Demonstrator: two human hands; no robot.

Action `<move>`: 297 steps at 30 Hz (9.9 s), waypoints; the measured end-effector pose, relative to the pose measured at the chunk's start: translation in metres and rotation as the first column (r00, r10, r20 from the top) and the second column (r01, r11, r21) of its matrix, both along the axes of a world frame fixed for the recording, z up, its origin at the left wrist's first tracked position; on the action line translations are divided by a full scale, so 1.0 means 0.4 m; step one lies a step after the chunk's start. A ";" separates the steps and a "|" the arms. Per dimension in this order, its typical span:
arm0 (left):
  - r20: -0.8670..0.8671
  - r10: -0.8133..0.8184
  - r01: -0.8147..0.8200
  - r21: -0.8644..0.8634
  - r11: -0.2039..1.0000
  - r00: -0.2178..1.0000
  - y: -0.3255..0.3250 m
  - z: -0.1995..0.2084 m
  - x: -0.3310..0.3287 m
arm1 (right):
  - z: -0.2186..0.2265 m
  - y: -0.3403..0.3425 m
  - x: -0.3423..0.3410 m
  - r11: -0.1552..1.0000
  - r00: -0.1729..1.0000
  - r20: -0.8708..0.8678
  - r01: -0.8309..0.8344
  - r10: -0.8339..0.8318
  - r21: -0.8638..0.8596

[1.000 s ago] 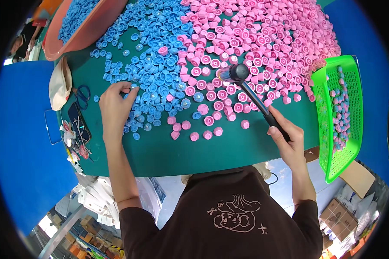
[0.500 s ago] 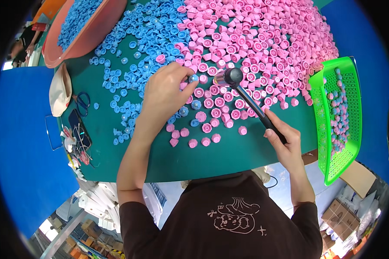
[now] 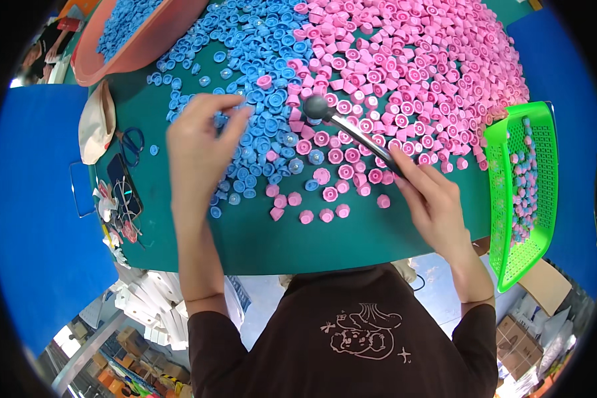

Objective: Assembling pink and blue plastic toy parts by hand and using a small mallet to press them together.

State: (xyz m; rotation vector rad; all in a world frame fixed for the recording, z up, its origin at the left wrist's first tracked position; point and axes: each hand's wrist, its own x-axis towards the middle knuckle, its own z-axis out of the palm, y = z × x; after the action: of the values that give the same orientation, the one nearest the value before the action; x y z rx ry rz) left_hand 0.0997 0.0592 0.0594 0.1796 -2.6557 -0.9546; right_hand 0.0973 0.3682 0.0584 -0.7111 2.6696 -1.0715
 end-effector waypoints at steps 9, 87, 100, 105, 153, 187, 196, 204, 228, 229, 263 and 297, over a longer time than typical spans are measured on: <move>0.093 0.201 -0.202 -0.001 0.979 0.975 -0.217 -0.055 0.129 | 0.004 0.023 -0.007 0.980 0.978 0.198 0.097 -0.063 -0.171; -0.185 -0.335 0.316 -0.126 0.940 0.924 0.083 -0.058 -0.074 | -0.033 0.067 -0.019 0.962 0.962 0.239 0.181 -0.131 -0.204; 0.055 -0.560 0.556 -0.236 0.797 0.827 0.124 -0.099 -0.185 | -0.063 0.097 -0.020 0.964 0.976 0.175 0.162 -0.126 -0.211; 0.036 -0.525 0.520 -0.209 0.828 0.851 0.108 -0.085 -0.174 | -0.041 0.075 -0.023 0.974 0.974 0.201 0.139 -0.102 -0.177; 0.081 -0.027 0.039 -0.156 0.987 0.996 -0.094 -0.093 0.236 | -0.040 0.063 0.013 0.935 0.927 0.318 0.276 -0.197 -0.225; 0.227 -0.098 0.099 0.009 0.995 0.969 0.024 -0.017 0.227 | -0.051 0.086 0.063 0.936 0.931 0.331 0.242 -0.151 -0.255; 0.284 0.037 -0.028 -0.037 0.999 0.958 0.003 -0.086 0.378 | -0.042 0.071 0.065 0.950 0.922 0.361 0.227 -0.140 -0.212; 0.209 -0.024 0.027 -0.013 1.000 0.978 -0.004 -0.083 0.348 | -0.045 0.066 0.067 0.956 0.962 0.253 0.162 -0.099 -0.245; -0.075 -0.359 0.354 -0.067 0.933 0.930 0.039 -0.087 0.042 | -0.022 0.031 0.070 0.988 0.975 0.222 -0.001 0.035 -0.152; -0.094 -0.320 0.312 -0.093 0.946 0.943 0.023 -0.069 0.050 | -0.013 0.027 0.071 0.990 0.987 0.151 -0.042 0.062 -0.131; -0.068 -0.302 0.297 -0.076 0.952 0.951 0.139 -0.116 -0.003 | -0.039 0.093 0.055 0.982 0.955 0.271 0.152 -0.116 -0.116; 0.142 0.096 -0.055 -0.270 0.961 0.985 -0.039 -0.105 0.260 | -0.034 0.075 0.044 0.968 0.971 0.213 0.148 -0.105 -0.200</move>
State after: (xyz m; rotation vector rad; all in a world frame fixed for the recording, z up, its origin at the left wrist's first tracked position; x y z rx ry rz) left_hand 0.2036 0.0438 0.0173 0.3008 -2.8610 -0.5729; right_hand 0.1147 0.3984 0.0449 -0.4405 2.4791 -1.4011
